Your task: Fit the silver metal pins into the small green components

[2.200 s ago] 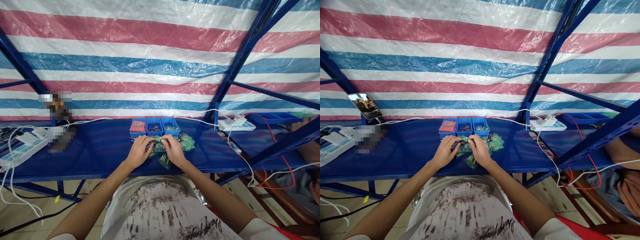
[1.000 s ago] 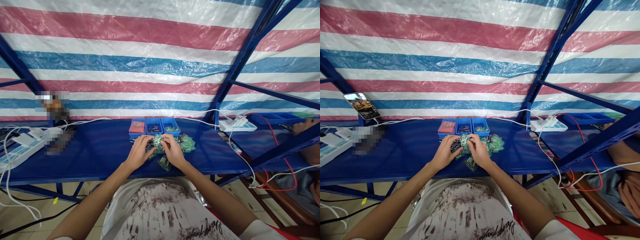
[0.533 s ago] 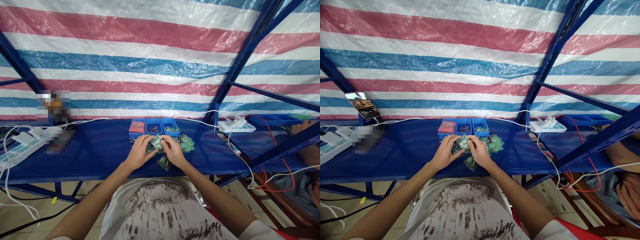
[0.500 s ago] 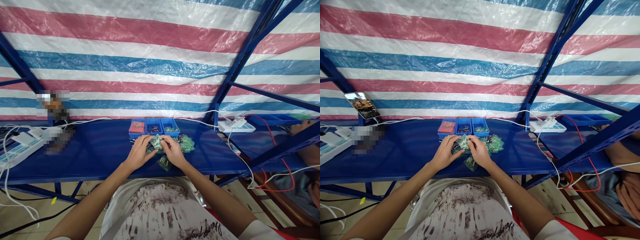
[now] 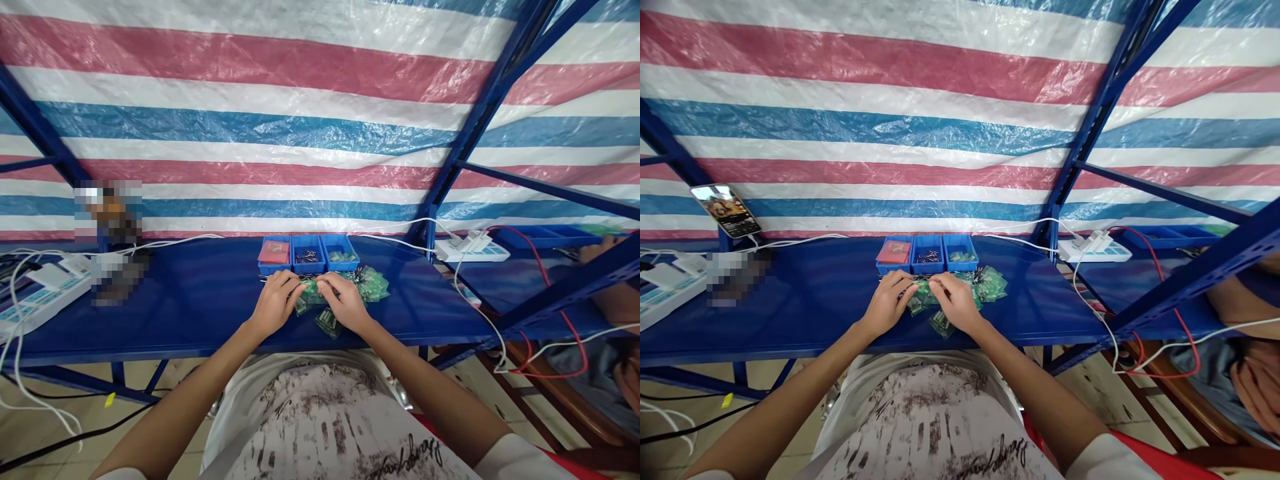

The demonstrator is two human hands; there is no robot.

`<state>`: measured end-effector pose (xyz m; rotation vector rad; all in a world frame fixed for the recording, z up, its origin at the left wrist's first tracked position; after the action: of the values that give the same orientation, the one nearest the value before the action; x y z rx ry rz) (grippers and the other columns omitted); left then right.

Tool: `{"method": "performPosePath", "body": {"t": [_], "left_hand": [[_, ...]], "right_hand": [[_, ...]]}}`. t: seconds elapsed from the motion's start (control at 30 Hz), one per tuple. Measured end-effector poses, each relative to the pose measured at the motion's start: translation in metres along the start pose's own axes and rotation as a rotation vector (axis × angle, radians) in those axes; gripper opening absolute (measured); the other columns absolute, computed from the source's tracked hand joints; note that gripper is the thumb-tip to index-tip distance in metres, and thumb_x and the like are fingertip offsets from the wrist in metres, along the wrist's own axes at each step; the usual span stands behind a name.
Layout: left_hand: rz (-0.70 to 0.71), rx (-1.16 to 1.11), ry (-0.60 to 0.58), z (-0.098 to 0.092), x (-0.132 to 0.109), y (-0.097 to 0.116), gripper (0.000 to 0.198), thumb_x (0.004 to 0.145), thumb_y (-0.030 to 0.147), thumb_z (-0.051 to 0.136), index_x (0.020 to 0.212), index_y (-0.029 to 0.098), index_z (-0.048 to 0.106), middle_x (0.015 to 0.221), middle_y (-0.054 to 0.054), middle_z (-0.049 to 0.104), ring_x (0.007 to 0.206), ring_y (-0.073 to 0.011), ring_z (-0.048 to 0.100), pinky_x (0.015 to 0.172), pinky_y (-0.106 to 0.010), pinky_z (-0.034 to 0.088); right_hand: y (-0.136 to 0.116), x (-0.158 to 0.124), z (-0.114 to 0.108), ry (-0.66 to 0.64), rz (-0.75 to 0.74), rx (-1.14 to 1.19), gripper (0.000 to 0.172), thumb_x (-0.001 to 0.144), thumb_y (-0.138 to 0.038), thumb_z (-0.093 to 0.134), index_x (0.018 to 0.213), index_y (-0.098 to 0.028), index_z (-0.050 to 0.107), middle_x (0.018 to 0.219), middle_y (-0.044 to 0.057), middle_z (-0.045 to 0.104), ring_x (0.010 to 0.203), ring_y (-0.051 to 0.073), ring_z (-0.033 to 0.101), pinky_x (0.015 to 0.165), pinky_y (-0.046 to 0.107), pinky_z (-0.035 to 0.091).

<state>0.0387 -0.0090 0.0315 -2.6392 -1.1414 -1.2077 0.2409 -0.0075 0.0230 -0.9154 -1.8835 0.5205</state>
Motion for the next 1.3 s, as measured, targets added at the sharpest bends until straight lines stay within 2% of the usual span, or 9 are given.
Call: {"method": "performPosePath", "body": {"t": [0.17, 0.3, 0.43, 0.6, 0.73, 0.9, 1.07, 1.2, 1.3], "left_hand": [[-0.062, -0.151, -0.034, 0.0007, 0.0036, -0.0018, 0.032, 0.115, 0.035, 0.038, 0.095, 0.021, 0.059, 0.092, -0.006, 0.06, 0.087, -0.0221, 0.056, 0.082, -0.036, 0.046], [-0.073, -0.154, -0.066, 0.0008, 0.0054, -0.0016, 0.037, 0.116, 0.037, 0.036, 0.091, 0.021, 0.058, 0.086, -0.005, 0.059, 0.083, -0.0221, 0.054, 0.081, -0.036, 0.044], [-0.109, -0.186, -0.071, 0.0, 0.0053, -0.0009, 0.03, 0.114, 0.042, 0.042, 0.103, 0.022, 0.062, 0.09, -0.005, 0.062, 0.087, -0.0227, 0.057, 0.08, -0.035, 0.044], [-0.2, -0.292, -0.061, 0.0007, 0.0043, -0.0032, 0.029, 0.111, 0.046, 0.049, 0.104, 0.023, 0.063, 0.089, -0.004, 0.062, 0.082, -0.0207, 0.058, 0.074, -0.032, 0.044], [-0.261, -0.37, -0.074, 0.0018, 0.0042, -0.0053, 0.03, 0.111, 0.048, 0.05, 0.102, 0.023, 0.064, 0.087, -0.003, 0.061, 0.077, -0.0187, 0.056, 0.069, -0.03, 0.043], [-0.267, -0.393, -0.111, 0.0024, 0.0049, -0.0062, 0.027, 0.108, 0.05, 0.056, 0.109, 0.024, 0.063, 0.091, -0.003, 0.061, 0.079, -0.0188, 0.056, 0.068, -0.03, 0.042], [-0.219, -0.308, -0.166, 0.0034, 0.005, -0.0068, 0.029, 0.109, 0.049, 0.053, 0.098, 0.023, 0.057, 0.09, -0.004, 0.058, 0.084, -0.0211, 0.055, 0.071, -0.031, 0.041], [-0.199, -0.297, -0.169, 0.0035, 0.0046, -0.0064, 0.028, 0.111, 0.046, 0.049, 0.098, 0.022, 0.055, 0.091, -0.003, 0.057, 0.084, -0.021, 0.055, 0.071, -0.032, 0.04], [-0.184, -0.281, -0.154, 0.0044, 0.004, -0.0068, 0.031, 0.111, 0.047, 0.047, 0.093, 0.022, 0.05, 0.088, -0.002, 0.054, 0.081, -0.0204, 0.053, 0.07, -0.032, 0.039]], "right_hand": [[-0.0007, 0.0003, 0.0038, -0.023, -0.088, -0.091, 0.023, 0.111, -0.042, 0.051, 0.119, -0.025, 0.064, 0.093, 0.007, 0.062, 0.074, 0.022, 0.061, 0.069, 0.035, 0.048], [0.0009, -0.0001, 0.0036, -0.061, -0.025, -0.102, 0.021, 0.112, -0.04, 0.047, 0.117, -0.025, 0.06, 0.09, 0.004, 0.062, 0.073, 0.022, 0.06, 0.068, 0.034, 0.044], [0.0008, -0.0004, 0.0012, -0.069, 0.022, -0.076, 0.022, 0.113, -0.041, 0.044, 0.115, -0.026, 0.06, 0.083, 0.002, 0.06, 0.071, 0.021, 0.059, 0.066, 0.033, 0.043], [-0.0001, -0.0008, 0.0013, -0.075, 0.023, -0.04, 0.025, 0.112, -0.043, 0.045, 0.126, -0.027, 0.058, 0.092, 0.004, 0.064, 0.077, 0.023, 0.063, 0.066, 0.033, 0.045], [0.0008, -0.0008, 0.0033, -0.112, 0.047, -0.022, 0.029, 0.109, -0.046, 0.053, 0.131, -0.028, 0.056, 0.088, 0.004, 0.063, 0.074, 0.023, 0.062, 0.064, 0.034, 0.047], [0.0005, 0.0011, 0.0022, -0.091, 0.033, -0.018, 0.022, 0.109, -0.04, 0.051, 0.125, -0.027, 0.058, 0.087, 0.003, 0.059, 0.076, 0.023, 0.06, 0.068, 0.035, 0.047], [0.0015, 0.0017, 0.0014, -0.079, 0.06, 0.018, 0.022, 0.107, -0.036, 0.053, 0.127, -0.026, 0.057, 0.087, 0.002, 0.058, 0.079, 0.022, 0.059, 0.071, 0.034, 0.045], [0.0002, 0.0017, 0.0018, -0.102, 0.057, -0.004, 0.01, 0.106, -0.034, 0.053, 0.11, -0.026, 0.055, 0.082, -0.001, 0.051, 0.074, 0.021, 0.052, 0.067, 0.032, 0.041], [-0.0011, 0.0023, 0.0014, -0.111, 0.043, -0.033, 0.014, 0.106, -0.035, 0.052, 0.096, -0.026, 0.048, 0.082, 0.0, 0.047, 0.072, 0.02, 0.048, 0.065, 0.032, 0.038]]}}
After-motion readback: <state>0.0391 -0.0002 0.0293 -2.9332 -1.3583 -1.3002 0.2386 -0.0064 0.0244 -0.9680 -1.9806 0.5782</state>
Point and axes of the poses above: each hand's wrist, its own x-axis towards the middle knuckle, its own z-axis out of the palm, y = z × x, the point moved 3 cm from there along x, towards the middle knuckle
